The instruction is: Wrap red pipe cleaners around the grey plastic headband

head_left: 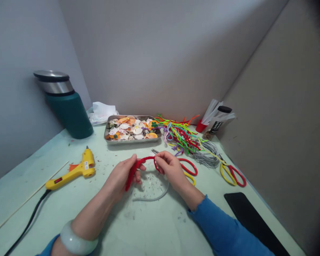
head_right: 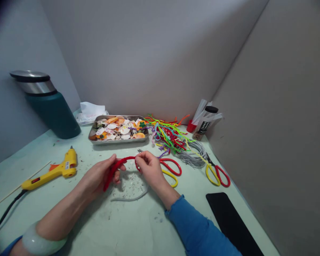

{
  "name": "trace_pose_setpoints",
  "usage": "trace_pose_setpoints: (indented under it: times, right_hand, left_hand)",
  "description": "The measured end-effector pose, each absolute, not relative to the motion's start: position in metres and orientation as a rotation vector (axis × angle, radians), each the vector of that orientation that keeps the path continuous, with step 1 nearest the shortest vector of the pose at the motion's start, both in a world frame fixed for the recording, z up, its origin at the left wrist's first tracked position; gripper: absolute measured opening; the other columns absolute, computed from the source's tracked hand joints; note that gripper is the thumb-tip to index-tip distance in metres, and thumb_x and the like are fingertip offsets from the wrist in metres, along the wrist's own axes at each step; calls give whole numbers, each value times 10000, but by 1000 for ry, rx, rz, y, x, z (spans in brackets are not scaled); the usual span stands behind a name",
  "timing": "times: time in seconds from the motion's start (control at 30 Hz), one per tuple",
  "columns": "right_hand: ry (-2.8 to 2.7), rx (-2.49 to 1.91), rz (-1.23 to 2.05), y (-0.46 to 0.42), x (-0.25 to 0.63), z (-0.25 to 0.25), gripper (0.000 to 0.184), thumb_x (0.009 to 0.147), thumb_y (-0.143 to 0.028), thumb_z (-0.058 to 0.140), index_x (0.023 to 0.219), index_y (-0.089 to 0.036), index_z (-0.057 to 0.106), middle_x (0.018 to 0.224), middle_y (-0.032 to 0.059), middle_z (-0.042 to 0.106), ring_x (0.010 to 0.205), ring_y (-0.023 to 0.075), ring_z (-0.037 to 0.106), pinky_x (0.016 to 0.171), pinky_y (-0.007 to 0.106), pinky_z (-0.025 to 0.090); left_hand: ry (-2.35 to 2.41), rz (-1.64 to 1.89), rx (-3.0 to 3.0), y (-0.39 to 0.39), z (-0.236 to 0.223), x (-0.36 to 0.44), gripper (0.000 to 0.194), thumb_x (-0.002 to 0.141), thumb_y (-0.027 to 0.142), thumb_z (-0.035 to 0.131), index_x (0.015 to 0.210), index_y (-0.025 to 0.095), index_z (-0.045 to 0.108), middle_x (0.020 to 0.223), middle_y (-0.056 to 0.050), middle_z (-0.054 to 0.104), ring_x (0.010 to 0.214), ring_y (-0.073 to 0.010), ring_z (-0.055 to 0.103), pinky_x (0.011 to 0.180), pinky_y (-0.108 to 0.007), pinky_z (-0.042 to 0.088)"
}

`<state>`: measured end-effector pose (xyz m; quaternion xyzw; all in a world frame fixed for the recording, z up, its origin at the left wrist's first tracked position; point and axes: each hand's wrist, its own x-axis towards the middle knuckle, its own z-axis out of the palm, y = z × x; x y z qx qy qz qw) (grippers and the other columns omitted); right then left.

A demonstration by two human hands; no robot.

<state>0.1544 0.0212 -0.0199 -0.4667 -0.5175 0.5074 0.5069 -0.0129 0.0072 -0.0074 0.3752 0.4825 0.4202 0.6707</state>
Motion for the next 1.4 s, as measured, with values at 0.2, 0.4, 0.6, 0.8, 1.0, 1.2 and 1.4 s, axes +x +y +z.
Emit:
trace_pose_setpoints:
  times: [0.2, 0.4, 0.6, 0.8, 1.0, 1.2, 1.4]
  right_hand:
    - [-885, -1140, 1344, 32, 163, -24, 198, 693, -329, 652, 748, -176, 538, 496, -84, 431, 373, 39, 273, 356, 170, 157]
    - [-868, -1141, 1345, 35, 165, -27, 232, 685, -334, 652, 820, -162, 575, 509, -85, 439, 352, 21, 262, 348, 161, 145]
    - [-915, -1140, 1350, 35, 166, -29, 241, 697, -351, 648, 830, -159, 589, 485, -87, 436, 344, 24, 259, 339, 164, 147]
    - [-899, -1124, 1412, 34, 167, -27, 236, 684, -300, 645, 857, -149, 590, 424, -96, 413, 325, 31, 257, 331, 161, 134]
    - [-787, -1073, 1441, 37, 172, -27, 246, 668, -289, 664, 856, -159, 576, 432, -104, 401, 311, 21, 219, 326, 159, 121]
    - [-720, -1049, 1450, 38, 175, -29, 232, 692, -279, 655, 875, -175, 556, 462, -107, 396, 313, 22, 214, 320, 159, 144]
    - [-724, -1028, 1462, 39, 176, -31, 204, 694, -282, 668, 796, -186, 519, 474, -98, 404, 324, 28, 216, 318, 160, 140]
  left_hand:
    - [1195, 985, 738, 15, -7, -17, 274, 858, 324, 529, 888, 80, 649, 875, -128, 683, 566, -132, 600, 484, -259, 530]
    - [1254, 933, 817, 15, -8, -18, 115, 765, 100, 632, 876, 71, 646, 784, -101, 696, 553, -127, 629, 508, -234, 538]
    - [1287, 921, 830, 15, -6, -18, 98, 784, 123, 631, 865, 71, 653, 727, -92, 699, 532, -125, 641, 520, -221, 540]
    - [1160, 895, 776, 16, -6, -19, 194, 834, 263, 594, 821, 75, 643, 775, -125, 707, 488, -122, 622, 468, -230, 530]
    - [1126, 946, 717, 17, -3, -21, 289, 876, 320, 517, 1011, 76, 592, 889, -186, 720, 525, -150, 660, 475, -244, 526]
    - [952, 1104, 835, 12, 5, -23, 333, 830, 263, 556, 1112, 90, 587, 1022, -178, 705, 706, -184, 699, 597, -264, 545]
    - [982, 1178, 1024, 10, 1, -21, 385, 731, 276, 699, 1073, 127, 602, 1047, -131, 706, 774, -187, 697, 665, -272, 532]
